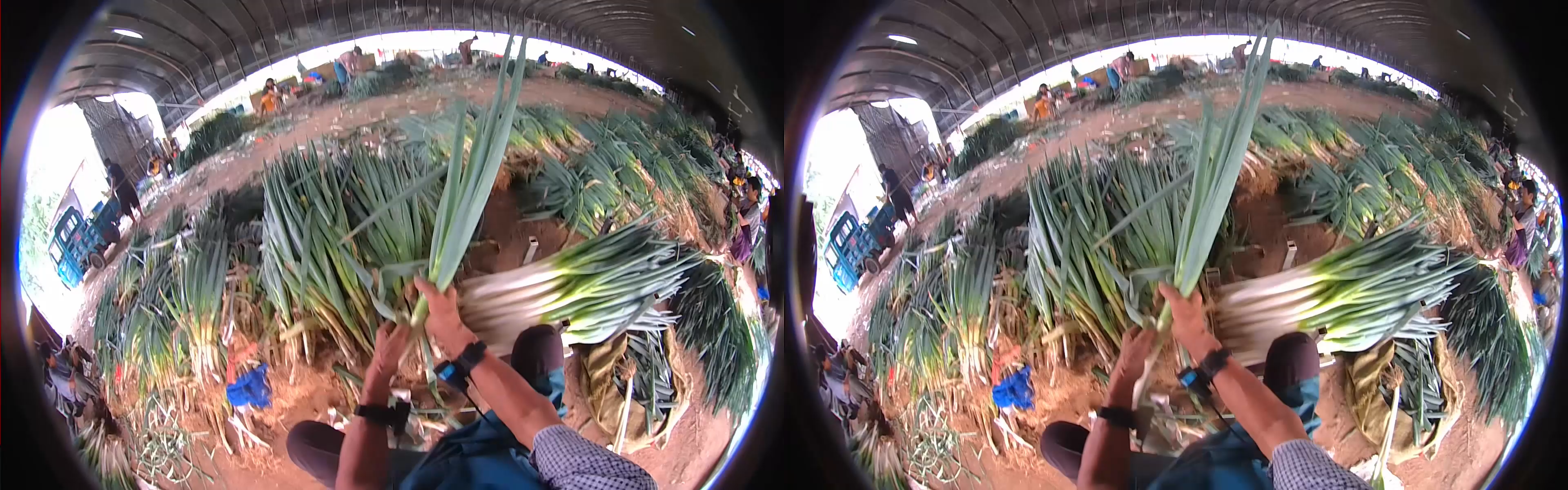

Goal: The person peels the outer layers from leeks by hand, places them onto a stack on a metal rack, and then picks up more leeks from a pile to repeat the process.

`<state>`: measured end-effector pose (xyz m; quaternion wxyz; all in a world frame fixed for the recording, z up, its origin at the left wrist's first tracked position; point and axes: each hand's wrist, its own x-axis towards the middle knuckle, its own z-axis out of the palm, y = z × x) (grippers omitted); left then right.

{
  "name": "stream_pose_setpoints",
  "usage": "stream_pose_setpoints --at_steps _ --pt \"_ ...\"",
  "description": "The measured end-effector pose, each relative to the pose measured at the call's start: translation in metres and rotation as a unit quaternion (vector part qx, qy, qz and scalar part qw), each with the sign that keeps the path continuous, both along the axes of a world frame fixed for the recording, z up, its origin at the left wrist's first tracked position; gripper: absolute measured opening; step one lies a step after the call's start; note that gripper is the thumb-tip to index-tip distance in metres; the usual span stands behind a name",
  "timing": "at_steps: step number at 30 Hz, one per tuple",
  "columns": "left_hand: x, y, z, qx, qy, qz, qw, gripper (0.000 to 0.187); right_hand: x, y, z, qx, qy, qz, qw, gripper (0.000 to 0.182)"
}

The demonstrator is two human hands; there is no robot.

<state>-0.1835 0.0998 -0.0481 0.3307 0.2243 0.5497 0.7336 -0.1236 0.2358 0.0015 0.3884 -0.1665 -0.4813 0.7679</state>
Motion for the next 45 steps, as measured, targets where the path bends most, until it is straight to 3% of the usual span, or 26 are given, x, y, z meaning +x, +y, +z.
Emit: stream_pose_setpoints --at_steps 1,3,4,7,8,11,13,15,21,25,29,32,35,36,39,43,45 --pt "0.024 -0.005 0.031 0.026 0.006 0.048 0.998 0.041 0.003 0.003 -0.001 -0.043 -0.003 0.022 0.999 0.022" --pt "0.01 -0.016 0.048 -0.104 0.13 -0.056 0.984 0.042 -0.002 0.014 0.01 -0.126 0.001 0.064 0.99 0.024" --pt "0.007 -0.021 0.051 -0.143 0.218 -0.059 0.964 0.038 -0.004 0.013 0.014 -0.142 0.025 0.065 0.987 0.024" --pt "0.009 -0.039 0.076 -0.253 0.318 0.007 0.914 0.031 -0.012 0.011 0.032 -0.192 0.103 0.097 0.971 0.025" --pt "0.016 -0.047 0.097 -0.189 0.312 0.035 0.93 0.029 -0.014 0.01 0.037 -0.215 0.129 0.124 0.96 0.025" --pt "-0.001 -0.076 0.146 -0.325 0.535 0.081 0.775 0.028 -0.02 0.0 0.053 -0.283 0.201 0.186 0.919 0.03" --pt "0.0 -0.096 0.179 -0.308 0.588 0.107 0.74 0.027 -0.018 -0.01 0.068 -0.328 0.254 0.241 0.878 0.03" --pt "0.004 -0.116 0.199 -0.357 0.586 0.088 0.722 0.027 -0.016 -0.019 0.077 -0.335 0.285 0.255 0.861 0.042" --pt "0.025 -0.157 0.213 -0.359 0.502 0.111 0.779 0.025 -0.018 -0.041 0.102 -0.284 0.381 0.277 0.835 0.069" --pt "0.021 -0.166 0.214 -0.383 0.525 0.118 0.751 0.027 -0.02 -0.05 0.108 -0.295 0.357 0.27 0.844 0.069" --pt "0.002 -0.165 0.2 -0.379 0.455 0.106 0.798 0.034 -0.031 -0.044 0.103 -0.316 0.303 0.212 0.874 0.054" --pt "-0.011 -0.153 0.177 -0.264 0.605 0.181 0.729 0.041 -0.034 -0.042 0.105 -0.298 0.312 0.169 0.886 0.048" --pt "-0.016 -0.127 0.175 -0.218 0.693 0.214 0.653 0.042 -0.031 -0.037 0.103 -0.292 0.303 0.152 0.894 0.049" --pt "-0.012 -0.115 0.177 -0.22 0.681 0.211 0.666 0.042 -0.031 -0.036 0.102 -0.296 0.297 0.149 0.895 0.049" --pt "-0.005 -0.092 0.184 -0.206 0.451 0.089 0.864 0.039 -0.025 -0.036 0.103 -0.275 0.299 0.165 0.899 0.05" --pt "-0.031 -0.087 0.169 -0.273 0.427 0.036 0.861 0.035 -0.007 -0.042 0.115 -0.252 0.289 0.133 0.914 0.049" --pt "-0.036 -0.087 0.151 -0.228 0.445 0.048 0.865 0.033 -0.005 -0.039 0.112 -0.249 0.287 0.136 0.915 0.048"
